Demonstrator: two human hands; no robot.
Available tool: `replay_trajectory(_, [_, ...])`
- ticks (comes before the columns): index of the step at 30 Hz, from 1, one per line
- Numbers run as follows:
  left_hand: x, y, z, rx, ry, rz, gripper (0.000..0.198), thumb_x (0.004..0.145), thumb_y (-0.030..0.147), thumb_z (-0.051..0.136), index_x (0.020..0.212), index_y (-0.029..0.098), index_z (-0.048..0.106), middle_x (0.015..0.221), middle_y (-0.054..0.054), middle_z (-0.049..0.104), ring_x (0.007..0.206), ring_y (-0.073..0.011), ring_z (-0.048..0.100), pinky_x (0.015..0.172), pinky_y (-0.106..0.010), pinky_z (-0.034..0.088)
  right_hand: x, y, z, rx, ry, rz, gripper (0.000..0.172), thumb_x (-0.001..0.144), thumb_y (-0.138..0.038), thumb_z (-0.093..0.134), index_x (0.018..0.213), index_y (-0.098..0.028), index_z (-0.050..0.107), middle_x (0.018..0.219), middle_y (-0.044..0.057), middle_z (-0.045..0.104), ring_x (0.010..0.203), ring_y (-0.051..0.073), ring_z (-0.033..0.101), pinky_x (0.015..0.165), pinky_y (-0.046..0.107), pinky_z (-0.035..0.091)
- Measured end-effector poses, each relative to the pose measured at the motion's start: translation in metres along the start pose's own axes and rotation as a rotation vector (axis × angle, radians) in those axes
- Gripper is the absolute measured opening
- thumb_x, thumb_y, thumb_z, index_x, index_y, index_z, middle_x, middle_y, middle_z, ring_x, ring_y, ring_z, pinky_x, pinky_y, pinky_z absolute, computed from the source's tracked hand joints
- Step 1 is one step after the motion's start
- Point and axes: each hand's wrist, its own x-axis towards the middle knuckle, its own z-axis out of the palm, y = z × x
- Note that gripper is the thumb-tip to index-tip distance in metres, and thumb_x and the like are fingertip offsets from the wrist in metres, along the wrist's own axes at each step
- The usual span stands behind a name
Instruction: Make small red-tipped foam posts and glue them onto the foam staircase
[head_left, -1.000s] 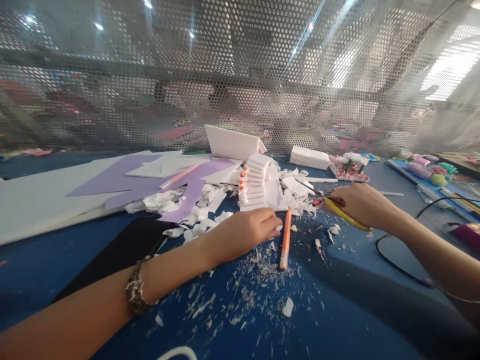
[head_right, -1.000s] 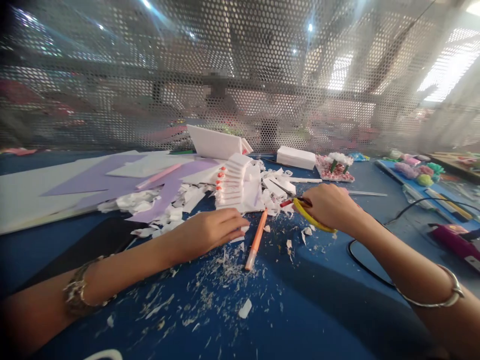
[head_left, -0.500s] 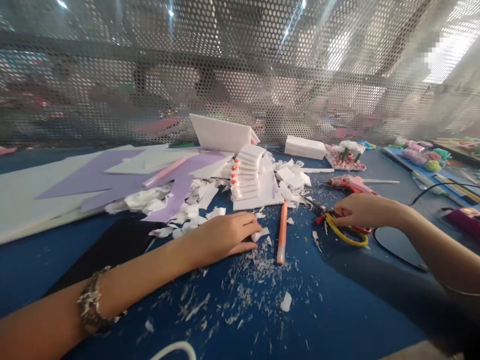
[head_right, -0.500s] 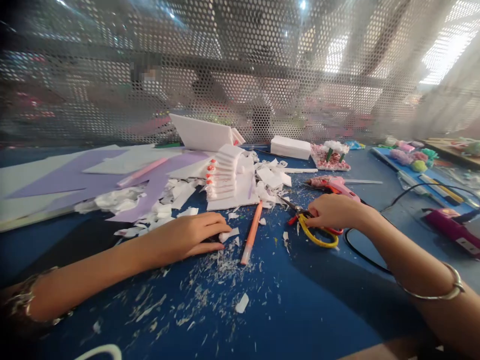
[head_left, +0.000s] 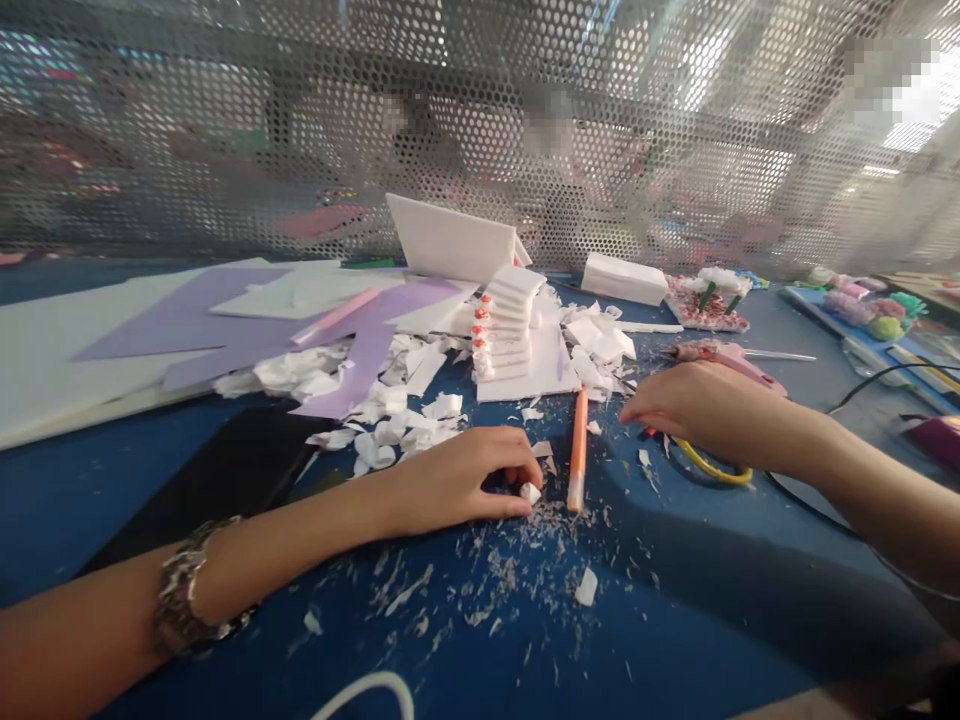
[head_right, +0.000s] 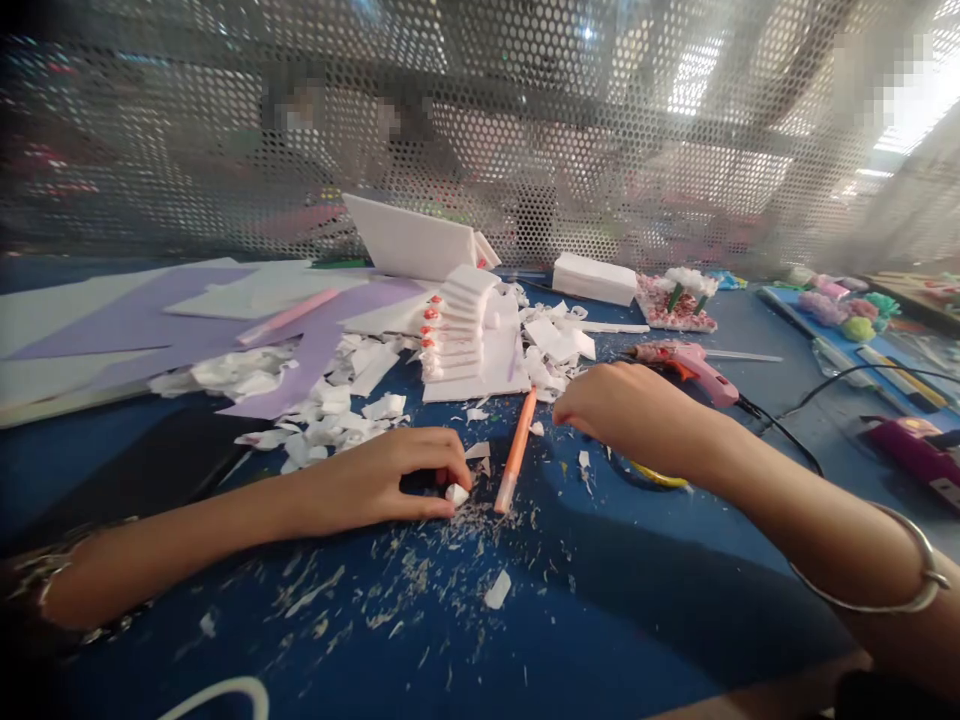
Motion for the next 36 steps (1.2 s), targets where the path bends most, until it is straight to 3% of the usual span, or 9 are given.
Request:
replay_trajectory(8, [-0.006,-0.007,0.001,-0.061,0.033,0.02,0.021,0.08,0.029,0.058,0.1,0.023,0.063,0.097,-0.004,0.057,0.087,-0.0167,0.055,0.077,-0.027,0.041,0.017,-0.014,0.0,-0.084,0.009,0.053,0.028,0.087,-0.039,0.048,0.07,-0.017,0.055,0.061,-0.001,0.055,0.051,0.008,0.045,0.048,0.024,0.021])
replay_trajectory(11, [-0.006,-0.008,0.005,-0.049,0.065,0.001,0.018,0.082,0.03,0.056,0.095,0.021,0.063,0.095,-0.004,0.056,0.085,-0.0163,0.056,0.076,-0.026,0.041,0.022,-0.013,0.013,-0.109,-0.057,-0.042,0.014,0.09,-0.026,0.044,0.091,-0.02,0.057,0.079,0.001,0.06,0.061,0.01,0.051,0.048,0.024,0.022])
replay_trajectory(15, [-0.004,-0.005,0.012,0.027,0.126,-0.011,0.018,0.082,0.034,0.055,0.087,0.018,0.063,0.089,-0.004,0.057,0.081,-0.0168,0.055,0.071,-0.026,0.041,0.028,-0.012,0.03,-0.276,-0.158,-0.165,0.025,0.083,-0.004,0.043,0.1,-0.019,0.055,0.09,0.004,0.059,0.066,0.011,0.054,0.051,0.025,0.026])
replay_trajectory(20, [-0.005,-0.002,0.013,0.076,0.132,0.016,0.025,0.081,0.037,0.057,0.094,0.017,0.063,0.09,-0.006,0.058,0.082,-0.0185,0.055,0.072,-0.028,0.042,0.024,-0.014,0.033,-0.506,0.044,-0.33,0.024,0.088,-0.006,0.035,0.088,-0.016,0.057,0.079,0.004,0.06,0.062,0.012,0.05,0.055,0.028,0.03])
replay_trajectory(23, [-0.007,-0.006,0.011,0.0,0.116,-0.003,0.024,0.08,0.035,0.058,0.098,0.019,0.062,0.094,-0.005,0.059,0.084,-0.0178,0.056,0.073,-0.027,0.043,0.016,-0.011,0.025,-0.517,0.187,-0.235,0.025,0.088,-0.008,0.034,0.078,-0.019,0.054,0.07,0.002,0.058,0.057,0.01,0.045,0.053,0.028,0.028])
replay_trajectory(25, [-0.008,-0.009,0.011,-0.046,0.107,0.007,0.019,0.082,0.033,0.057,0.095,0.02,0.063,0.095,-0.004,0.06,0.085,-0.0165,0.057,0.075,-0.026,0.044,0.012,-0.014,0.02,-0.349,0.268,-0.137,0.021,0.087,-0.013,0.036,0.072,-0.019,0.05,0.065,0.001,0.054,0.054,0.009,0.043,0.051,0.026,0.03])
replay_trajectory(28, [-0.009,-0.011,0.01,-0.06,0.112,0.04,0.015,0.082,0.029,0.056,0.092,0.02,0.063,0.094,-0.004,0.06,0.085,-0.0149,0.057,0.076,-0.023,0.044,0.01,-0.027,0.017,0.157,0.37,-0.065,0.003,0.084,-0.017,0.047,0.083,-0.019,0.049,0.068,-0.001,0.054,0.057,0.007,0.047,0.054,0.022,0.038])
replay_trajectory(32, [-0.007,-0.011,0.006,-0.059,0.098,0.064,0.012,0.082,0.024,0.057,0.088,0.017,0.065,0.093,-0.004,0.059,0.083,-0.0124,0.058,0.075,-0.02,0.044,0.012,-0.046,0.03,0.733,0.271,-0.208,0.019,0.081,-0.012,0.05,0.1,-0.016,0.053,0.08,0.001,0.06,0.072,0.008,0.057,0.067,0.022,0.047])
replay_trajectory(36, [-0.005,-0.011,-0.001,-0.063,0.085,0.049,0.016,0.08,0.024,0.06,0.093,0.017,0.066,0.088,-0.003,0.06,0.077,-0.0111,0.058,0.068,-0.019,0.044,0.015,-0.055,0.05,1.01,0.294,-0.243,0.011,0.076,-0.008,0.057,0.084,-0.016,0.056,0.074,0.001,0.059,0.069,0.008,0.057,0.064,0.023,0.047])
